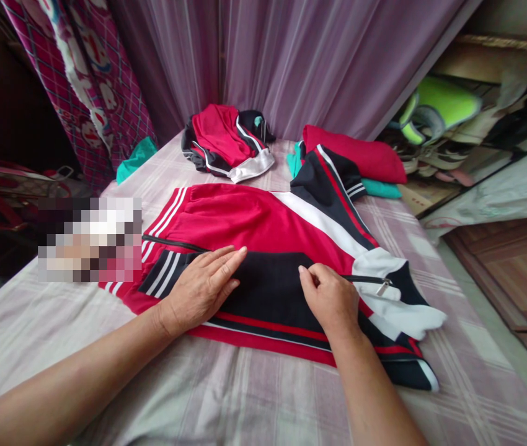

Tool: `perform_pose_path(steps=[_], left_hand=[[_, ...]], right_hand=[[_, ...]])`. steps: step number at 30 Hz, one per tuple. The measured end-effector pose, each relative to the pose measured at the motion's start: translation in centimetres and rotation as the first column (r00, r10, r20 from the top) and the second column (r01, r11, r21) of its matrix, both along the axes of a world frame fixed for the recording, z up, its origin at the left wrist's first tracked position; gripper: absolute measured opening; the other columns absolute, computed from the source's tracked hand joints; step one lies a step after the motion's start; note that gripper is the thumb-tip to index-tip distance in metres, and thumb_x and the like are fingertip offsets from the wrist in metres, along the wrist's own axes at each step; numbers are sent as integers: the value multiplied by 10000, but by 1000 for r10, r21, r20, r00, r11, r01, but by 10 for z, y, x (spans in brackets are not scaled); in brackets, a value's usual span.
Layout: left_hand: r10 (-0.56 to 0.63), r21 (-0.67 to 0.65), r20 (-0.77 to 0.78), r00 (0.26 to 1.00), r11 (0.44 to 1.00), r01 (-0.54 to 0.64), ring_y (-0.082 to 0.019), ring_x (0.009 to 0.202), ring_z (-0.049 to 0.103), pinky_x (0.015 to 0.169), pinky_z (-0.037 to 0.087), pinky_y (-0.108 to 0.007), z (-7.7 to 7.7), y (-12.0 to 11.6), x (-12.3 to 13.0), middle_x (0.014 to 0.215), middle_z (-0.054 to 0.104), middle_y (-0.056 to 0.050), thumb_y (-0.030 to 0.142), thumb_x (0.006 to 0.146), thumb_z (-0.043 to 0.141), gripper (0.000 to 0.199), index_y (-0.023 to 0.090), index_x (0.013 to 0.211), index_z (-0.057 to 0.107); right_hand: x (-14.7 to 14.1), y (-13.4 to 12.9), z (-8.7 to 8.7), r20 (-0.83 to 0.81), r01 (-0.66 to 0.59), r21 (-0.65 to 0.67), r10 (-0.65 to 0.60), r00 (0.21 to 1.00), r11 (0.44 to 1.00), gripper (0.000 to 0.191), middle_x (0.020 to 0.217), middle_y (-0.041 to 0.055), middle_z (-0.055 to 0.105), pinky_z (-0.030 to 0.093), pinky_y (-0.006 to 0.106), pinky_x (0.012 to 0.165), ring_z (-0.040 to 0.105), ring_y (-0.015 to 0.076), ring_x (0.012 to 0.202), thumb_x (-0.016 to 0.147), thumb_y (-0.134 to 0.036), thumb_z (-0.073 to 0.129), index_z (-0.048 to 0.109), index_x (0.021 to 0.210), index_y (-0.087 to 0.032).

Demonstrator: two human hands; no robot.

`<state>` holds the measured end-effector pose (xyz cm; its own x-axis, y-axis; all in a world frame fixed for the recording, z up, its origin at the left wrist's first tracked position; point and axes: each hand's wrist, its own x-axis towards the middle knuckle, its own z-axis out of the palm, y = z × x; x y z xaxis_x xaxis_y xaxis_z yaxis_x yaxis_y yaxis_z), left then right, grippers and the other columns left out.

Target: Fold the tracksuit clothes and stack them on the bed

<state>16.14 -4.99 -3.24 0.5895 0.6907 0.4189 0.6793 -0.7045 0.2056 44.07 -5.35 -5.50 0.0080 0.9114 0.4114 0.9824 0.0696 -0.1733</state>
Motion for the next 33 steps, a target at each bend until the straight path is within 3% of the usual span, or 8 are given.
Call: perform_pose_path(steps=[2,4,6,8,13,20,26,33], left_hand=[[52,2,-54,997,999,-52,-276,1445,357,1160,322,-456,-1,0,1,1501,493,-130,406,1010,390,582,177,1539,308],[93,16,-99,991,996,-92,-299,1494,253,1210,209,-500,-2,1,3,1572,398,-121,464,994,409,628,185,1546,301],[126,35,-125,984,992,-122,-305,1509,209,1223,147,-520,-4,1,4,1598,350,-116,493,989,405,648,187,1549,295],[143,49,-144,979,989,-138,-305,1513,195,1227,124,-526,-5,1,5,1605,335,-120,512,987,396,662,177,1549,297],[145,70,-170,975,988,-135,-310,1505,219,1227,142,-527,-8,2,4,1594,350,-134,533,984,380,686,135,1538,319],[144,55,-206,968,989,-135,-312,1473,307,1212,218,-529,-9,5,5,1561,410,-121,556,977,374,663,152,1502,408],[88,-83,-244,966,990,-111,-270,1405,433,1167,329,-492,-15,7,4,1499,503,-80,546,1006,295,606,176,1442,496],[86,-96,-242,966,989,-112,-281,1409,428,1162,330,-522,-14,8,4,1514,478,-95,550,1006,286,622,161,1451,482]], right_hand=[[-5,0,5,-28,-26,82,29,999,996,327,914,107,737,447,298,659,670,217,774,948,-408,448,691,983,-193],[-11,-1,11,0,-62,150,62,998,987,440,1233,174,671,477,370,879,641,275,1092,962,-376,421,579,1305,-152],[-17,-3,13,69,-88,170,77,995,982,575,1433,206,529,385,481,1056,467,331,1345,963,-382,418,398,1481,-131],[-22,-4,12,131,-111,150,92,987,982,655,1516,212,434,297,553,1121,342,353,1435,966,-388,417,264,1548,-131],[-27,-5,6,203,-153,82,134,970,985,691,1564,201,369,207,575,1167,285,330,1469,983,-376,403,148,1583,-144],[-31,-6,6,218,-212,77,191,957,974,665,1565,174,380,162,583,1186,265,312,1481,985,-371,440,230,1569,-132],[-33,-8,7,175,-346,-248,393,903,905,525,1561,99,406,255,524,1188,333,249,1458,1015,-384,347,435,1486,-170],[-22,-4,7,136,-194,-381,263,955,904,553,1593,92,338,264,572,1178,296,268,1476,1011,-426,341,401,1511,-200]])
